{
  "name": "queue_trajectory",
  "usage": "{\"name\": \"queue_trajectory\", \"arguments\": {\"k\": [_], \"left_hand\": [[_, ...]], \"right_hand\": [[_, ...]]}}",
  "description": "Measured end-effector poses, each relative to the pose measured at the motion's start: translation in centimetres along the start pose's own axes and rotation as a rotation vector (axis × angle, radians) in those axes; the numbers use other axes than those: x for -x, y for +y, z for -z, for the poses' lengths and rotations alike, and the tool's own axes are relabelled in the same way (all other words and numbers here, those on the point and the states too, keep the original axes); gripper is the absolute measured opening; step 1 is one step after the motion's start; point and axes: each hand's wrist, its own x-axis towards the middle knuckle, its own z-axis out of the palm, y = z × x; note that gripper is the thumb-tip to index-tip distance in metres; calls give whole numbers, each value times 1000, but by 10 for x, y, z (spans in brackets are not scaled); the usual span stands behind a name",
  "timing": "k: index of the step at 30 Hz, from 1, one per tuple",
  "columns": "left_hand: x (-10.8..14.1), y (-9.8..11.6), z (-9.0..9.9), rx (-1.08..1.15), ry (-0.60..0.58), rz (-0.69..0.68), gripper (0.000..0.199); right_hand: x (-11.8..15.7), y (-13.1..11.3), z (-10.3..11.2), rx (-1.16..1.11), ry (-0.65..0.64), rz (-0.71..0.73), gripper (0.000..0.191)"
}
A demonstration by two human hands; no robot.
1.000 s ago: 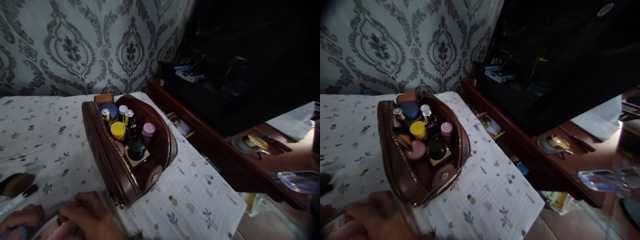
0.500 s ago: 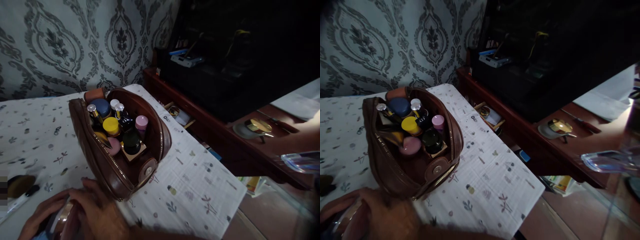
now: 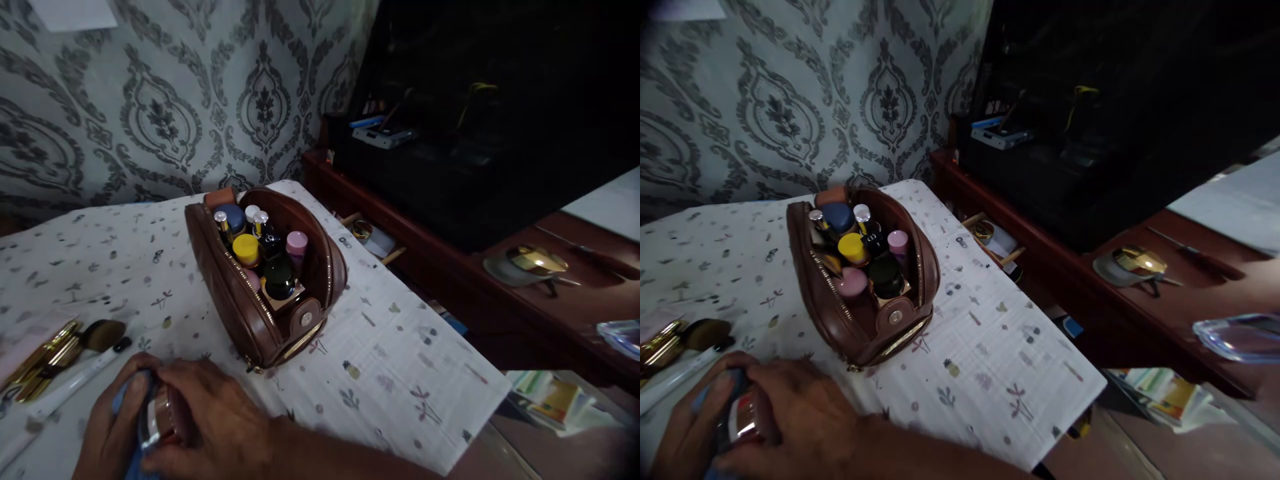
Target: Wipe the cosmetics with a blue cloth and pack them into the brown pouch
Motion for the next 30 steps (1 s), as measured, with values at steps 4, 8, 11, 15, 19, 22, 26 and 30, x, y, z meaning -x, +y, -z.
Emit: {"name": "queue_trajectory", "arguments": {"k": [4,8,11,15,19,22,26,30], "left_hand": [[-3,-3,-4,74,42,43,46],[0,-5,-13,143,127,-15,51],[5,-4,-16,164,29,-91,60],[15,-9,-9,195,-97,-246,73],[27,-17,-1,92,-202,-454,87],[34,-17,0,-71,-202,-442,83],[33,-11,5,-98,-206,-457,67],[31,-3,17,1,-193,-406,47]], "right_hand": [[-2,-5,7,-35,-7,-65,82],[-4,-6,11,-64,25,-56,82],[-4,-7,12,-193,69,-24,74],[-4,-4,6,-295,87,-31,67],[-7,2,0,-371,95,-108,61],[-8,3,1,-316,75,-118,56],[-9,2,4,-265,101,-80,49],[-11,2,5,-295,110,-149,51]]}}
